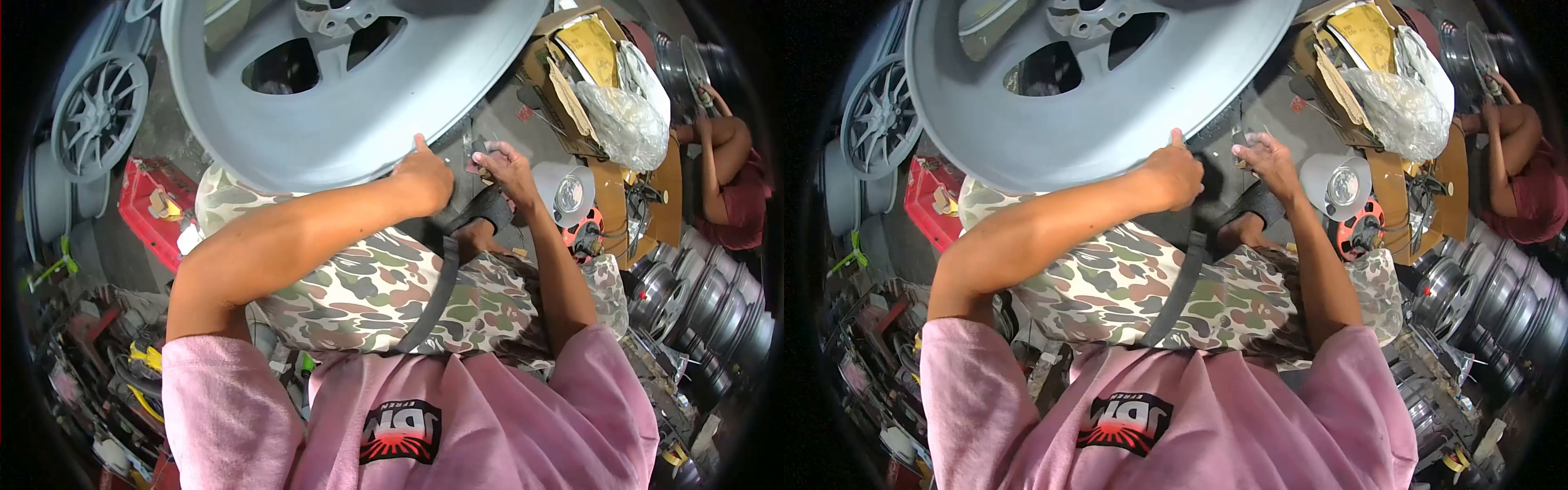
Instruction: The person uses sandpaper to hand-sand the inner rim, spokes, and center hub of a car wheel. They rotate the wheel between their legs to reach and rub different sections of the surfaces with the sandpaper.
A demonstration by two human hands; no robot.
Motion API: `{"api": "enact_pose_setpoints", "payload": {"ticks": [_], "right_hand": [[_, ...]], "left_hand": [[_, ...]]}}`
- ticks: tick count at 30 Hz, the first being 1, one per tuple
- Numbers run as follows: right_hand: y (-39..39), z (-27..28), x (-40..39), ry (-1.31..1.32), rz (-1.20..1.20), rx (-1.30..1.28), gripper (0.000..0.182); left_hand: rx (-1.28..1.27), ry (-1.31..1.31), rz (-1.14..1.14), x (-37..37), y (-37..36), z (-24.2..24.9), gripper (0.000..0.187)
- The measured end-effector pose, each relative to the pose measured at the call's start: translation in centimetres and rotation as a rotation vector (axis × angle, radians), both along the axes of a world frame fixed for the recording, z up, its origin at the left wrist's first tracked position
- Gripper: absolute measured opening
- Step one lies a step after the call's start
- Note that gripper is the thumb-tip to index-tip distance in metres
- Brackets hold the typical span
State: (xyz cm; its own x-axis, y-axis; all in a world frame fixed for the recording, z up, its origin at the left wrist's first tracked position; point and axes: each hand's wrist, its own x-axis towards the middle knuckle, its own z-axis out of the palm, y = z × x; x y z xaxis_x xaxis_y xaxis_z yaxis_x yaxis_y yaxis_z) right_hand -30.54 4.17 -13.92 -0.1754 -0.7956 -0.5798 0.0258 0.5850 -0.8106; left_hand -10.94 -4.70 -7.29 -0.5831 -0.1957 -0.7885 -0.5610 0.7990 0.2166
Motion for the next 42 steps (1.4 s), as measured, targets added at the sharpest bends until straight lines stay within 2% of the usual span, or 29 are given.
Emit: {"api": "enact_pose_setpoints", "payload": {"ticks": [1, 2, 3, 4, 6, 14, 16, 17, 19, 21, 25, 27, 30, 31, 33, 34, 36, 37, 39, 42], "right_hand": [[-0.3, -0.5, 0.6, -0.002, 0.009, 0.000, 0.034], [-0.6, -1.1, 1.0, 0.229, 0.106, -0.126, 0.035], [-0.8, -1.3, 1.3, 0.463, 0.201, -0.254, 0.037], [-1.4, -0.1, 2.3, 0.467, 0.209, -0.255, 0.037], [-2.1, 2.5, 4.8, 0.747, 0.424, -0.469, 0.033], [-4.2, 2.3, 7.5, 0.746, 0.549, -0.532, 0.027], [-4.1, 2.9, 7.0, 0.801, 0.705, -0.461, 0.028], [-4.4, 2.9, 6.9, 0.800, 0.707, -0.459, 0.028], [-5.7, 2.5, 7.0, 0.842, 0.789, -0.526, 0.029], [-6.1, 2.1, 7.5, 0.828, 0.758, -0.538, 0.028], [-4.7, 3.0, 7.8, 0.784, 0.699, -0.559, 0.027], [-5.7, 3.1, 7.8, 0.790, 0.711, -0.526, 0.028], [-5.7, 2.8, 8.0, 0.779, 0.679, -0.465, 0.030], [-6.0, 2.8, 8.3, 0.755, 0.653, -0.428, 0.031], [-5.4, 3.5, 8.2, 0.756, 0.683, -0.408, 0.030], [-4.9, 3.9, 8.0, 0.763, 0.695, -0.375, 0.030], [-5.4, 3.5, 8.1, 0.816, 0.678, -0.364, 0.029], [-6.2, 3.2, 8.3, 0.860, 0.678, -0.372, 0.028], [-5.0, 3.2, 8.4, 0.816, 0.656, -0.436, 0.028], [-5.1, 3.0, 7.6, 0.783, 0.658, -0.448, 0.028]], "left_hand": [[-0.003, 0.047, 0.014, 0.2, 0.4, 1.0, 0.038], [-0.006, 0.097, 0.028, 0.4, 0.6, 1.8, 0.041], [0.157, 0.136, -0.032, 0.6, 0.4, 1.6, 0.036], [0.213, 0.181, -0.026, 0.9, 1.3, 1.7, 0.032], [0.218, 0.135, -0.121, 1.3, 2.5, 2.5, 0.031], [0.238, -0.040, -0.200, 0.7, 3.1, 2.8, 0.031], [0.252, -0.081, -0.233, 0.2, 3.5, 2.2, 0.032], [0.261, -0.100, -0.221, -0.1, 4.0, 1.3, 0.032], [0.271, -0.127, -0.208, 0.0, 3.7, 1.4, 0.032], [0.270, -0.054, -0.211, 0.0, 3.5, 1.7, 0.032], [0.240, -0.091, -0.220, 0.3, 3.8, 2.1, 0.029], [0.234, 0.040, -0.233, 0.6, 4.0, 3.0, 0.028], [0.243, 0.100, -0.214, 1.0, 3.0, 4.3, 0.028], [0.236, 0.100, -0.206, 0.6, 3.2, 3.4, 0.028], [0.256, -0.112, -0.202, -0.3, 4.4, 1.8, 0.039], [0.264, -0.106, -0.201, 0.1, 4.7, 1.4, 0.039], [0.333, 0.173, -0.211, 1.1, 4.7, 0.8, 0.038], [0.323, 0.172, -0.211, 1.1, 4.8, 0.8, 0.038], [0.120, 0.169, -0.149, 1.2, 5.3, 1.8, 0.036], [0.126, 0.109, -0.186, 1.0, 4.9, 3.8, 0.031]]}}
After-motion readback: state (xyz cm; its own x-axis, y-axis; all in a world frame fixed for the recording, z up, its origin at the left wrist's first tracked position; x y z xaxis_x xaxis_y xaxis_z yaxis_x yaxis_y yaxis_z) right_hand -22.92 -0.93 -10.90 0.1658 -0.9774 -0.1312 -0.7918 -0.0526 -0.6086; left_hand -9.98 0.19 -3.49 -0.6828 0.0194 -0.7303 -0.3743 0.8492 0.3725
